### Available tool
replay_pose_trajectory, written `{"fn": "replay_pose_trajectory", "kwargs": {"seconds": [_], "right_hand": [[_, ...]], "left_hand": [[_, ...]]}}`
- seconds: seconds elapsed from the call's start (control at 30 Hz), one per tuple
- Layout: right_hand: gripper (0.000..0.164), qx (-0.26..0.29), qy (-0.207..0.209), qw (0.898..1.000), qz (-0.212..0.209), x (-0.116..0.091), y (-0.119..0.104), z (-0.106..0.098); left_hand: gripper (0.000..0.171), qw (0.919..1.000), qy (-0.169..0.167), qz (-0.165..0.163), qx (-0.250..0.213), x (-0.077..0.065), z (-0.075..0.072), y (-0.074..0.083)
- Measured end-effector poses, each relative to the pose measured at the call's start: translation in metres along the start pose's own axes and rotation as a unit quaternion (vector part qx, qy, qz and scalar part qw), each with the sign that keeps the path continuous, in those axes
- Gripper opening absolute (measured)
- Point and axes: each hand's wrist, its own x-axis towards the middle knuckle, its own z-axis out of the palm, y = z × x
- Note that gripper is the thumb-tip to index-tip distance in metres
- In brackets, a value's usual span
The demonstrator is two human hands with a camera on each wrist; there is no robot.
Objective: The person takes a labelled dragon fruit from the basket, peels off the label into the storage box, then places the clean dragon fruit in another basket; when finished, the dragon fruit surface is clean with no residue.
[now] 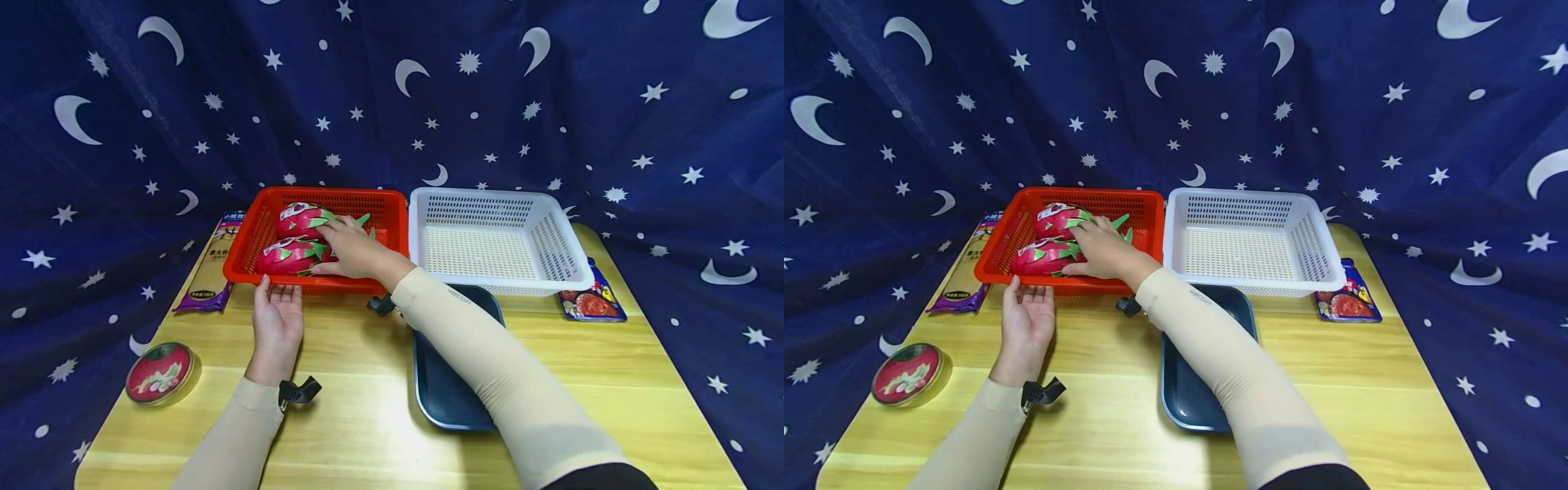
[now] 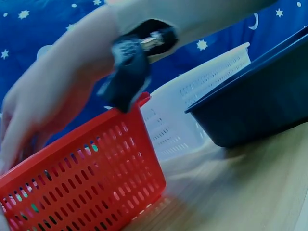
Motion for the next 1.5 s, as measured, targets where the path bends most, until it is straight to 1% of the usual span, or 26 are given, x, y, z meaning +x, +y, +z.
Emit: {"fn": "replay_pose_trajectory", "kwargs": {"seconds": [0.1,0.23,0.33,0.37,0.43,0.53,0.63,0.7,0.77,0.87,0.97,1.13,1.2,1.27,1.5], "right_hand": [[0.086,-0.002,0.003,1.0,0.004,0.016,-0.014,0.002],[0.079,0.041,0.02,0.999,0.017,0.036,-0.028,0.008],[0.081,0.065,0.01,0.997,0.04,0.047,-0.032,0.013],[0.083,0.065,0.004,0.997,0.051,0.051,-0.032,0.015],[0.088,0.058,-0.011,0.996,0.071,0.058,-0.034,0.019],[0.092,0.026,-0.039,0.995,0.09,0.071,-0.036,0.026],[0.094,-0.009,-0.069,0.992,0.103,0.081,-0.041,0.031],[0.092,-0.019,-0.084,0.989,0.117,0.086,-0.044,0.034],[0.089,-0.023,-0.088,0.987,0.131,0.088,-0.047,0.036],[0.087,-0.013,-0.086,0.985,0.15,0.09,-0.051,0.039],[0.086,-0.005,-0.076,0.987,0.144,0.091,-0.052,0.041],[0.072,-0.007,-0.045,0.995,0.094,0.09,-0.052,0.044],[0.067,-0.004,-0.029,0.996,0.082,0.089,-0.051,0.045],[0.065,0.004,-0.016,0.997,0.079,0.087,-0.05,0.046],[0.072,0.01,0.033,0.997,0.072,0.083,-0.048,0.047]], "left_hand": [[0.031,1.0,0.002,0.003,0.0,0.0,-0.001,0.0],[0.029,1.0,0.003,0.006,0.002,-0.001,-0.002,-0.001],[0.027,1.0,0.004,0.004,-0.002,-0.002,-0.001,-0.001],[0.027,1.0,0.003,0.003,-0.003,-0.003,-0.002,-0.001],[0.028,1.0,0.004,0.005,-0.004,-0.004,-0.002,-0.001],[0.031,0.9999,0.003,0.012,0.004,-0.005,-0.002,-0.002],[0.031,0.9997,-0.003,0.021,0.014,-0.005,-0.002,-0.002],[0.03,0.9996,-0.007,0.023,0.016,-0.005,-0.003,-0.002],[0.029,0.9996,-0.012,0.022,0.011,-0.005,-0.002,-0.002],[0.031,0.9997,-0.016,0.021,0.005,-0.004,-0.003,-0.002],[0.032,0.9995,-0.019,0.025,0.01,-0.004,-0.003,-0.002],[0.032,0.999,-0.016,0.035,0.022,-0.004,-0.005,-0.001],[0.033,0.9989,-0.015,0.038,0.024,-0.004,-0.006,-0.001],[0.033,0.9989,-0.014,0.038,0.023,-0.005,-0.006,0.0],[0.03,0.9986,-0.021,0.04,0.029,-0.006,-0.006,0.0]]}}
